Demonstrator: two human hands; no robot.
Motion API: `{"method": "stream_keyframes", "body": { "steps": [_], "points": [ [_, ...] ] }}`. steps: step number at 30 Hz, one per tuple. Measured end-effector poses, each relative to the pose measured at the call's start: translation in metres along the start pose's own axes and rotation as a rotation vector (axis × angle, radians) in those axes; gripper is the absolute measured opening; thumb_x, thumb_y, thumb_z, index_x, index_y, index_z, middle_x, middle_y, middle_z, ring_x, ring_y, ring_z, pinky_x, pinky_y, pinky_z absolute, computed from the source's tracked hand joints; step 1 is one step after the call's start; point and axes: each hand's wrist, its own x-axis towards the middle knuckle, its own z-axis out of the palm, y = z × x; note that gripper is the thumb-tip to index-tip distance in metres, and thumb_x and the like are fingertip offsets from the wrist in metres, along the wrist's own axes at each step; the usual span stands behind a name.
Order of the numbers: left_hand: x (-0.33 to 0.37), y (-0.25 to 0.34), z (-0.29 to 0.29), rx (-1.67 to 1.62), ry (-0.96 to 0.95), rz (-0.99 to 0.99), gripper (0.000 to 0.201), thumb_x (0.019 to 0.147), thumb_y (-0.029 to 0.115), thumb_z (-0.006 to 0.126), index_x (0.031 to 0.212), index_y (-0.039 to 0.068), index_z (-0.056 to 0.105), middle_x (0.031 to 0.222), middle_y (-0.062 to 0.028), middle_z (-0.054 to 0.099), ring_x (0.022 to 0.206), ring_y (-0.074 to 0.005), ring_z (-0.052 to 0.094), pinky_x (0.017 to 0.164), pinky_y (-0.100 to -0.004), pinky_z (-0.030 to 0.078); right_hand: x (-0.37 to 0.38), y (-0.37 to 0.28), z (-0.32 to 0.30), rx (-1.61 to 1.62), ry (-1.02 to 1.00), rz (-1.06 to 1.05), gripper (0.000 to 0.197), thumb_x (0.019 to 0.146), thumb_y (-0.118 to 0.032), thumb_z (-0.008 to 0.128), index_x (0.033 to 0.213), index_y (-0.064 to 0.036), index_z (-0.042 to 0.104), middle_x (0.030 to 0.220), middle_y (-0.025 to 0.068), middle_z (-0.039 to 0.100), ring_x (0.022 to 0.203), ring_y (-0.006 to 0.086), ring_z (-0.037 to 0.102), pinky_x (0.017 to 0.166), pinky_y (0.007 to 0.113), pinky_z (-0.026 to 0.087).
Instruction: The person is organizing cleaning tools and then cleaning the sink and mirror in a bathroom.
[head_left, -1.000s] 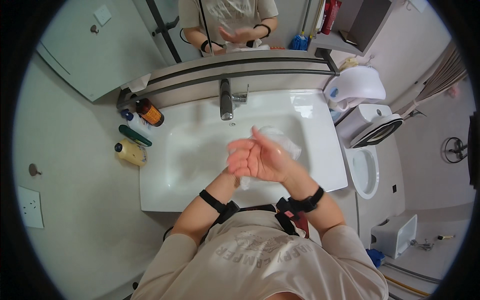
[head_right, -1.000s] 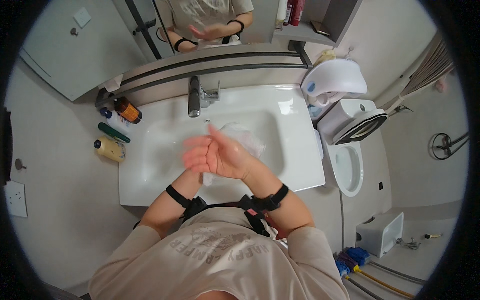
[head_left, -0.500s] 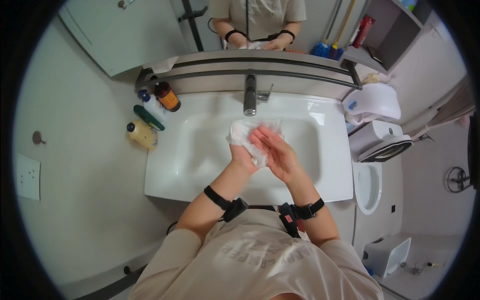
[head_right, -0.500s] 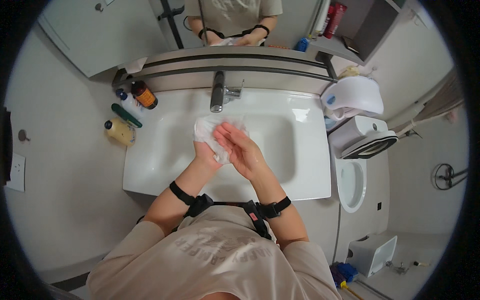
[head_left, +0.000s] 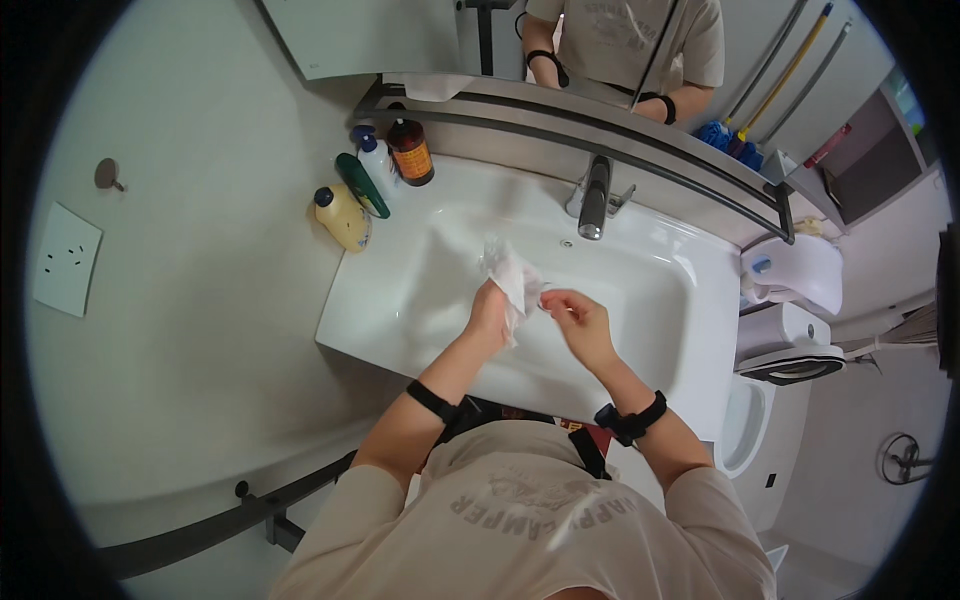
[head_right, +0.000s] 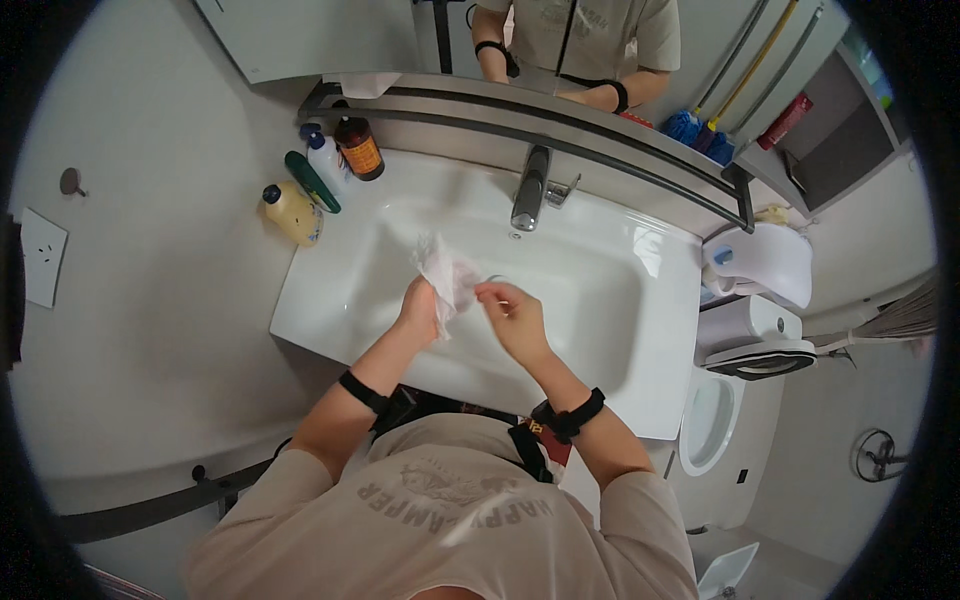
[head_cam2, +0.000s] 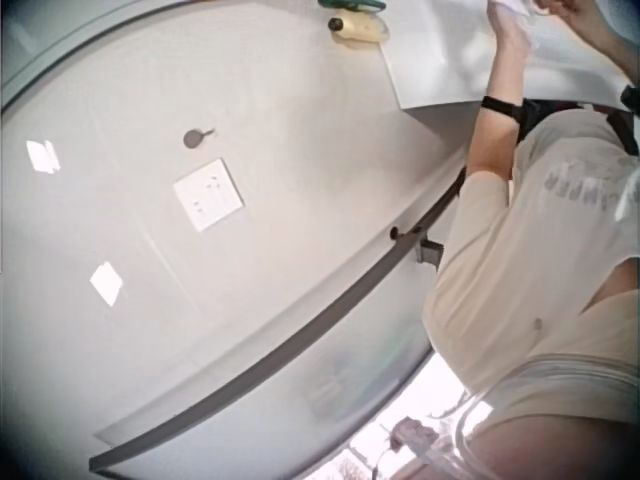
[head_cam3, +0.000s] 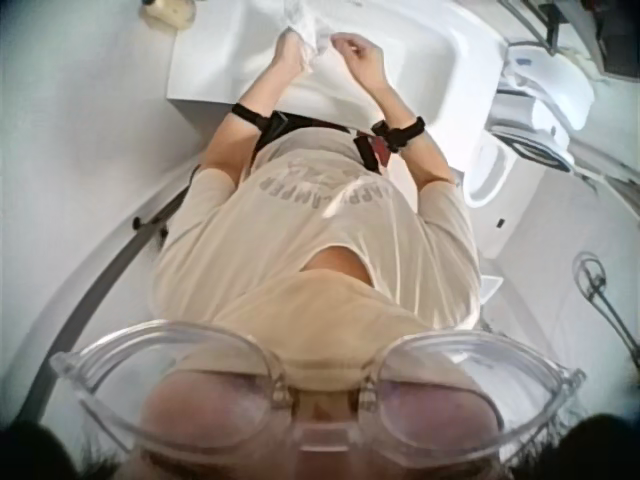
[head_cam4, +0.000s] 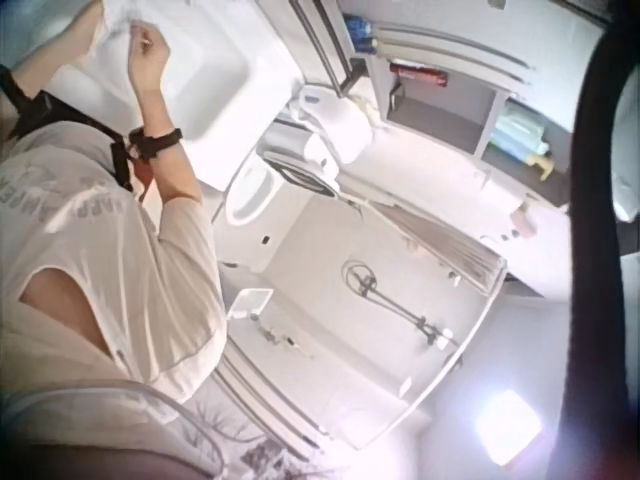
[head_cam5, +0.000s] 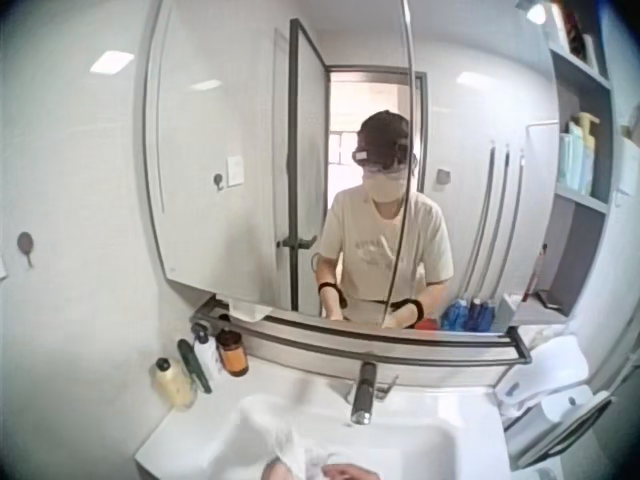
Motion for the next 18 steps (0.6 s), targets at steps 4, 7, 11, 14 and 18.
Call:
{"method": "stream_keyframes", "body": {
  "steps": [4,7,11,14,18],
  "points": [
    [-0.040,0.026,0.035,1.758,-0.083,0.371,0.071,0.079,0.046,0.055,0.131,0.001,0.036,0.137,-0.0243,0.029,0.128,-0.0352,0.029,0.102,-0.0528,0.024,0.015,0.038,0.023,1.269,-0.114,0.486,0.045,0.092,-0.042,0.036,0.126,-0.0144,0.044,0.123,0.0050,0.049,0.111,0.0204,0.048,0.090,0.036,0.042],
    [-0.044,0.025,0.005,1.863,-0.160,0.500,0.071,0.076,0.050,0.057,0.126,0.001,0.044,0.138,-0.0258,0.027,0.130,-0.0391,0.023,0.100,-0.0620,0.015,0.023,0.046,0.057,1.532,-0.194,0.601,0.047,0.092,-0.044,0.036,0.129,-0.0137,0.041,0.126,0.0065,0.047,0.113,0.0224,0.046,0.095,0.038,0.038],
    [-0.066,0.049,-0.024,1.458,-0.082,0.592,0.048,0.081,0.036,0.060,0.116,0.004,0.052,0.130,-0.0220,0.041,0.119,-0.0367,0.041,0.097,-0.0433,0.034,0.060,0.056,0.054,1.236,-0.126,0.565,0.051,0.093,-0.043,0.034,0.132,-0.0103,0.037,0.133,0.0096,0.041,0.122,0.0254,0.039,0.101,0.038,0.033],
    [-0.071,0.044,-0.049,1.340,-0.031,0.554,0.034,0.083,0.022,0.059,0.109,0.002,0.055,0.118,-0.0203,0.051,0.109,-0.0343,0.050,0.091,-0.0376,0.040,0.144,0.097,0.064,0.718,0.080,0.115,0.053,0.092,-0.040,0.039,0.133,-0.0078,0.035,0.134,0.0108,0.040,0.121,0.0250,0.040,0.099,0.040,0.034],
    [-0.090,0.032,-0.094,1.333,0.000,0.513,0.023,0.082,0.016,0.059,0.101,0.003,0.060,0.112,-0.0190,0.056,0.104,-0.0348,0.053,0.088,-0.0375,0.043,0.200,0.038,0.113,-1.014,0.347,-0.453,0.065,0.087,-0.041,0.048,0.137,-0.0064,0.027,0.141,0.0156,0.028,0.128,0.0287,0.031,0.101,0.049,0.028]
  ]
}}
